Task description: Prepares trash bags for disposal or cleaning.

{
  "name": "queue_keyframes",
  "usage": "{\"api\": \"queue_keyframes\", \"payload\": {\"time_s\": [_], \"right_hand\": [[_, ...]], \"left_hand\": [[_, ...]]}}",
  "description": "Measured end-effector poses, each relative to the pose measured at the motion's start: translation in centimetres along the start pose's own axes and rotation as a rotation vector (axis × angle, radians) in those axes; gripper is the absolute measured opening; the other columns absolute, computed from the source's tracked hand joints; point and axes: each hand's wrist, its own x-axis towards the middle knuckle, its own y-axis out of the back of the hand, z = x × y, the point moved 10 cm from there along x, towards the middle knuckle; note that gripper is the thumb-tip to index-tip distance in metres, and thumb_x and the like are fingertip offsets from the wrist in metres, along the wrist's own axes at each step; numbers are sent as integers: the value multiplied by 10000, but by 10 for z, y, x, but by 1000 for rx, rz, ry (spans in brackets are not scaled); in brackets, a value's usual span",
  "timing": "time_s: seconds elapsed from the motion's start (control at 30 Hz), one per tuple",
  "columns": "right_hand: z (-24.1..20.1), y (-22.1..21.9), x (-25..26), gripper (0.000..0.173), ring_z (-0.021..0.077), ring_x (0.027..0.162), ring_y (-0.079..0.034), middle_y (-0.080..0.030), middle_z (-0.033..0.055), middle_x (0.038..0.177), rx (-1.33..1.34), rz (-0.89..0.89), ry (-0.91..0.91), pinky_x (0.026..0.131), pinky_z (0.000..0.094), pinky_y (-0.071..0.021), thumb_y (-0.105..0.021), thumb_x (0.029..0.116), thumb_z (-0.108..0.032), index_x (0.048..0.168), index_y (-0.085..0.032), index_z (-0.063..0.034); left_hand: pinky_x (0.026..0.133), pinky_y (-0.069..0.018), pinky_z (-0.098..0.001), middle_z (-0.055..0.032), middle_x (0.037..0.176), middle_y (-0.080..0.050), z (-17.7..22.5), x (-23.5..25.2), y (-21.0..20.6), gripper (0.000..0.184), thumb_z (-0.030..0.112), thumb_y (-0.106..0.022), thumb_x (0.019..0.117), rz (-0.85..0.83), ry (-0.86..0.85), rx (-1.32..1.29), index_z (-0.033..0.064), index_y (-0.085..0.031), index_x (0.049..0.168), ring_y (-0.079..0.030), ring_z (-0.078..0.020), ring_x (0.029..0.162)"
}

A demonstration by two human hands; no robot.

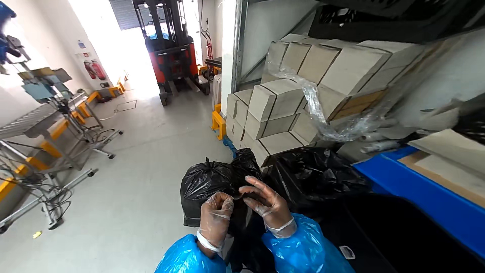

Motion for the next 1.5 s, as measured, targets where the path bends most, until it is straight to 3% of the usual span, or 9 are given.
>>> {"api": "queue_keyframes", "payload": {"time_s": [0.33,0.53,0.77,0.93,1.07,1.17,1.23,1.33,1.5], "right_hand": [[16,2,-17,457,170,982,-716,-706,145,1181,-176,177,-85,816,304,-602,-646,931,-114,1353,-573,42],[11,-8,-22,151,27,877,-711,-755,69,948,-143,158,-71,807,183,-597,-758,828,-30,958,-747,47],[74,59,-34,231,128,781,-641,-604,94,1001,356,566,-550,696,293,-566,-476,1073,-63,1284,-494,30],[87,47,-66,195,109,789,-711,-697,55,906,115,261,-318,752,292,-625,-535,908,91,1093,-597,93],[84,38,-97,183,34,836,-705,-734,44,975,-144,9,-172,794,230,-610,-664,825,74,1004,-700,80],[92,55,-108,137,60,900,-724,-749,-12,986,-5,-35,-199,833,266,-613,-648,897,-65,1000,-722,-13],[102,61,-108,384,155,1117,-691,-730,60,1221,139,-116,-282,937,333,-578,-551,1010,-323,1197,-699,-22],[103,68,-104,458,209,1142,-649,-657,136,1273,129,110,-548,939,385,-539,-292,1081,-242,1336,-548,39],[78,59,-99,318,227,1051,-696,-733,190,1111,-443,167,-564,992,399,-532,-738,944,-210,1146,-729,35]], "left_hand": [[516,-526,-194,-2,651,-612,-20,5,-1,138,-14,-539,1009,75,178,-122,-17,-623,899,-577,-44,510],[644,-555,-217,-5,768,-660,-20,5,-7,114,42,-573,985,19,17,32,-12,-667,951,-627,-36,657],[803,-561,-369,-132,1012,-639,-81,49,86,286,107,-336,1114,350,215,-341,-67,-526,1239,-640,-181,885],[701,-594,-301,-73,857,-674,-100,60,87,263,106,-323,1097,364,264,-775,35,-573,1054,-678,-151,760],[375,-358,-139,39,515,-438,-101,64,55,457,215,-201,1103,288,370,-986,75,-507,794,-395,-26,367],[371,-328,-136,47,514,-407,-111,62,34,454,233,-193,1102,222,419,-960,88,-490,791,-362,-22,365],[370,-325,-139,44,514,-412,-114,56,11,461,234,-187,1098,170,478,-943,86,-497,791,-366,-22,368],[364,-326,-143,38,522,-427,-117,42,-22,466,236,-180,1101,91,558,-922,91,-492,787,-363,-24,365],[369,-331,-137,40,531,-445,-107,27,-60,458,215,-196,1106,-52,542,-856,86,-510,799,-365,-18,366]]}}
